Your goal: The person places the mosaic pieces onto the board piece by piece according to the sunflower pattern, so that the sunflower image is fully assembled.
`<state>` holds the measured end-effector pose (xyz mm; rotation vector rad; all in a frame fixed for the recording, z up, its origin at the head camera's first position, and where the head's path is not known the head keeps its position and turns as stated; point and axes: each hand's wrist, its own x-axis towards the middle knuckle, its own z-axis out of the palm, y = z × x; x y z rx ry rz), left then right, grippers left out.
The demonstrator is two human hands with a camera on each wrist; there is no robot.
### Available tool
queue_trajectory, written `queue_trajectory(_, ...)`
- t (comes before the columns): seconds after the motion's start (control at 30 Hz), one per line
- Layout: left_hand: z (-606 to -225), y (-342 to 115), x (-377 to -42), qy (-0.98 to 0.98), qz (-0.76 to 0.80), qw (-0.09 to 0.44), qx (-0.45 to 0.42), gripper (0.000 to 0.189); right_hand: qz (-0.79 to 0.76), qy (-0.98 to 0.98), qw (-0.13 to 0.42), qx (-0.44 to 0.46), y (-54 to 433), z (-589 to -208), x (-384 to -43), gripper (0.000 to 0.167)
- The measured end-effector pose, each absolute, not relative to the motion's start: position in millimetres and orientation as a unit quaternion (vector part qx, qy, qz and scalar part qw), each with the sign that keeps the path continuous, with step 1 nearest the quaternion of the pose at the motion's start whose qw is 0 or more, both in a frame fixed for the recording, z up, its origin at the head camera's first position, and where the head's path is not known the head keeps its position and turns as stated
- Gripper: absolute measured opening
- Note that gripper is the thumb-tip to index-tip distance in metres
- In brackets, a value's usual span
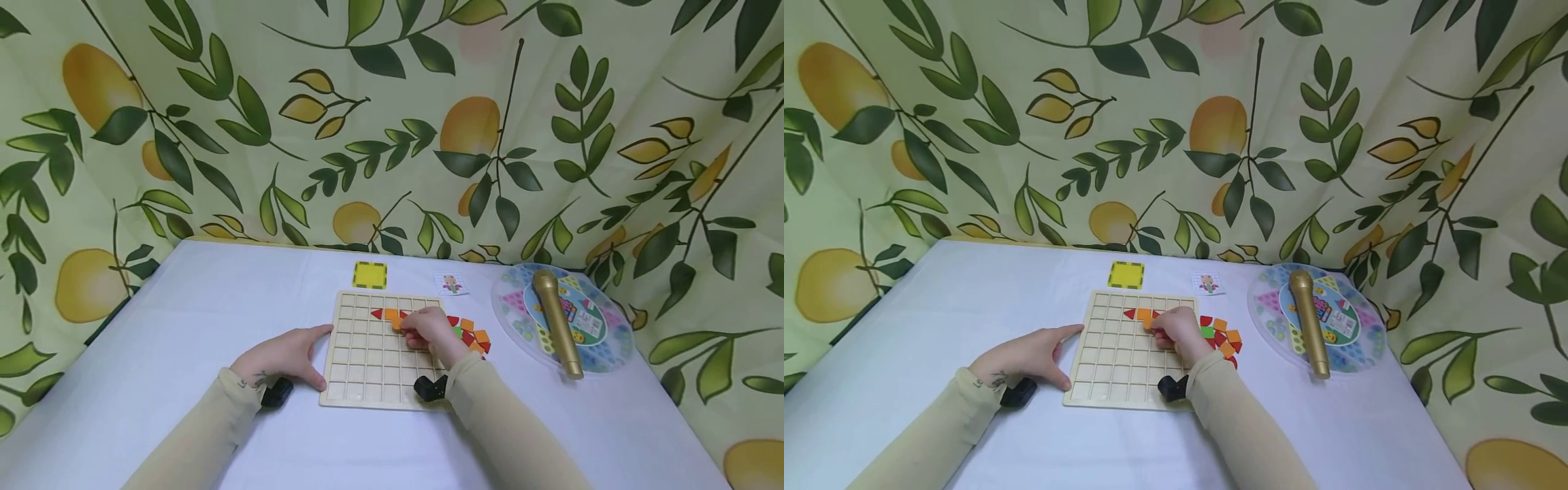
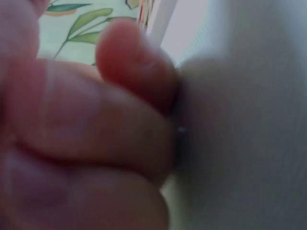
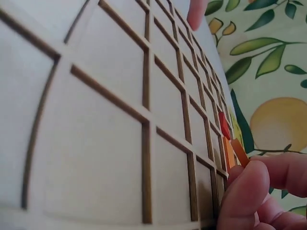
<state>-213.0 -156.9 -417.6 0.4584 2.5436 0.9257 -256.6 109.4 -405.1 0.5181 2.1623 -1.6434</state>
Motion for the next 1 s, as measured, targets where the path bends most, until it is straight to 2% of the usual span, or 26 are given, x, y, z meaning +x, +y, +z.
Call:
queue_trajectory(0.4,-422,-148,-191,0.884,0.393,0.222,0.12,0.107,-0.543,0.803,0.166,0.181,100,-409,-251,0.013)
queue_trajectory(1.0,-421,-152,-184,0.886,0.395,0.212,0.119,0.109,-0.499,0.839,0.145,0.163,90,-409,-252,0.011)
